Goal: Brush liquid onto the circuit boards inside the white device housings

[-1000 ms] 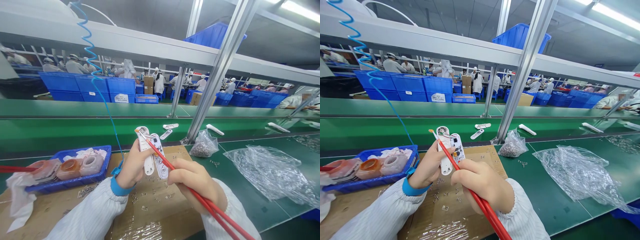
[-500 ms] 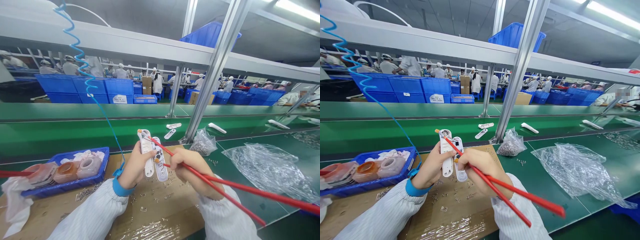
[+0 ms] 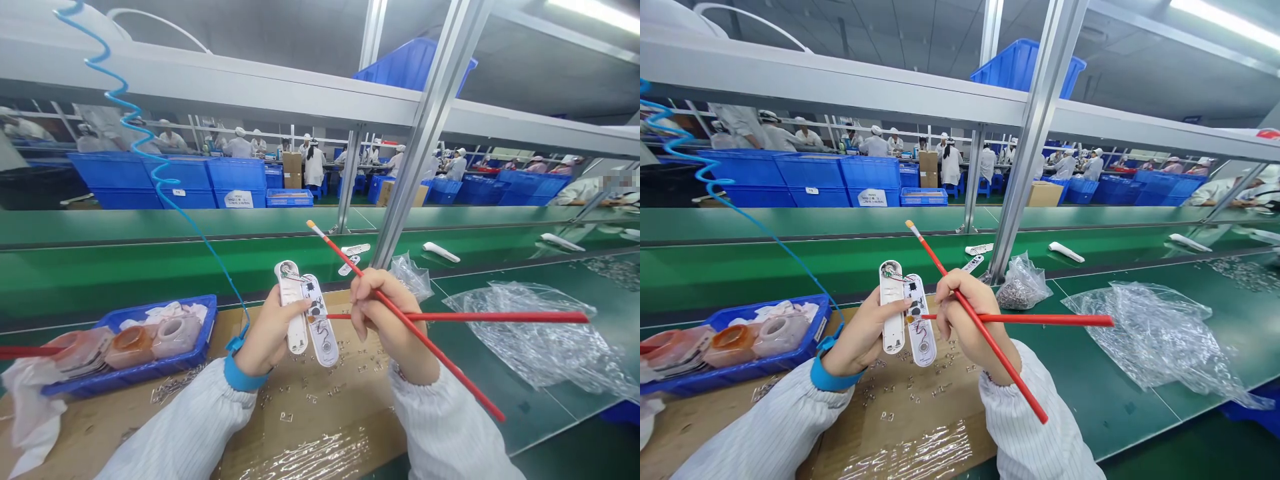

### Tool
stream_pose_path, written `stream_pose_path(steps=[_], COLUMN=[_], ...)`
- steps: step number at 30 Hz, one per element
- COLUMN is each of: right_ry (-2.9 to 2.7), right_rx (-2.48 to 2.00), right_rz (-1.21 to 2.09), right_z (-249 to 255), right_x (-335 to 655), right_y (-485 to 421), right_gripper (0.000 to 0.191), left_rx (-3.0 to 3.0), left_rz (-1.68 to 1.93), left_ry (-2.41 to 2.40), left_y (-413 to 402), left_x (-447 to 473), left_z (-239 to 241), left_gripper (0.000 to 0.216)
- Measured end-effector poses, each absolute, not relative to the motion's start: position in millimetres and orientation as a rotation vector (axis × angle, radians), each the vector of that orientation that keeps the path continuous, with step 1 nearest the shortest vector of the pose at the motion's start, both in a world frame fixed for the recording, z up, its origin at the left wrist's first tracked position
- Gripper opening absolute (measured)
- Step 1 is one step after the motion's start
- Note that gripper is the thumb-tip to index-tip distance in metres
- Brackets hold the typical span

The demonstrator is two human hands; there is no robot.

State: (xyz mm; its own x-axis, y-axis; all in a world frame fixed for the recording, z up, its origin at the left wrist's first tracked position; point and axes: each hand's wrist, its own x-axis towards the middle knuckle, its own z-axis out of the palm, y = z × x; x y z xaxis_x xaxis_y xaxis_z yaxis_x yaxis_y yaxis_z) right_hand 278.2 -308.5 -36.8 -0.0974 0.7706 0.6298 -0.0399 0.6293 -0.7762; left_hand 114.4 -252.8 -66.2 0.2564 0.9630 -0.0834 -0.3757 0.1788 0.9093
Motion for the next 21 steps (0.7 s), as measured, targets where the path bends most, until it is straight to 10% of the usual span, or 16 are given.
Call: stream_pose_path(steps=[21], right_ry=[-1.302], right_rx=[-0.569], right_rz=[0.201], right_z=[-20.7], right_x=[343.6], right_y=[-315.0], right_gripper=[0.022], left_rx=[1.374], left_rz=[1.064], left_ry=[1.277], left_y=[-139.3], left_x=[120.4], left_z=[-86.7], left_gripper=[0.036])
